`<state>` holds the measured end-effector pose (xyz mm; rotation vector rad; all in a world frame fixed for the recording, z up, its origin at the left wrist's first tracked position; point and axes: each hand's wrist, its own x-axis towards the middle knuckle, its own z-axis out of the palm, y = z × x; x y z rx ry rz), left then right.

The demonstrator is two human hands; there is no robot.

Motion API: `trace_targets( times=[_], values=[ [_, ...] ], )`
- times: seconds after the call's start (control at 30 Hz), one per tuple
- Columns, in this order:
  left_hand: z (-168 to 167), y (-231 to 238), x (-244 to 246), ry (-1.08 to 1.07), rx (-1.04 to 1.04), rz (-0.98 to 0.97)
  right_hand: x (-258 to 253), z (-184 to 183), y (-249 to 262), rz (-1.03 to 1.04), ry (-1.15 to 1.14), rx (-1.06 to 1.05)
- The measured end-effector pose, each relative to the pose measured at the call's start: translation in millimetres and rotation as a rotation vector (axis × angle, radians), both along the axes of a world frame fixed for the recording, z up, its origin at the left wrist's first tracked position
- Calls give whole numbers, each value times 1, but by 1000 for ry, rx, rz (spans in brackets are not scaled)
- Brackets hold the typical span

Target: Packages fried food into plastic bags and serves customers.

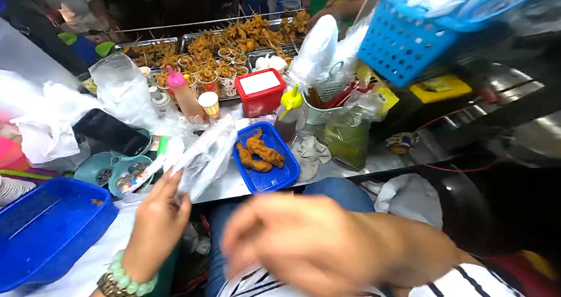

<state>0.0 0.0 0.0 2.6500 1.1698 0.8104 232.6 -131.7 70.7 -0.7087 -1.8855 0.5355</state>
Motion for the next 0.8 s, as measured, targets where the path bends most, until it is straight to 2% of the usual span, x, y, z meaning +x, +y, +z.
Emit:
trace_targets(
  times=[0.1,0.17,0.23,0.3,0.37,0.47,0.53,0.6,0.67,0.8],
  values=[
    [-18,-37,19,-84,69,-205,-20,-59,46,-255,-126,-434],
    [-32,-65,27,-104,61,-403,-31,-104,60,-477,-63,-452],
    [-44,-82,30,-84,9,-644,-21,-119,68,-508,-50,-622],
    [-53,-80,31,-65,-16,-821,3,-133,72,-652,-192,-577],
    [-54,-70,31,-34,-6,-912,39,-141,77,-844,-378,-466],
    [-53,-60,31,32,-7,-947,91,-139,82,-945,-542,-556],
    [-54,-57,32,54,5,-938,100,-131,81,-847,-537,-615],
    [-53,-54,32,67,17,-928,87,-129,82,-700,-551,-595],
    [-52,-52,31,84,24,-911,63,-132,86,-610,-674,-599],
    [-54,-50,28,134,21,-889,15,-149,122,-807,-911,-673]
  ],
)
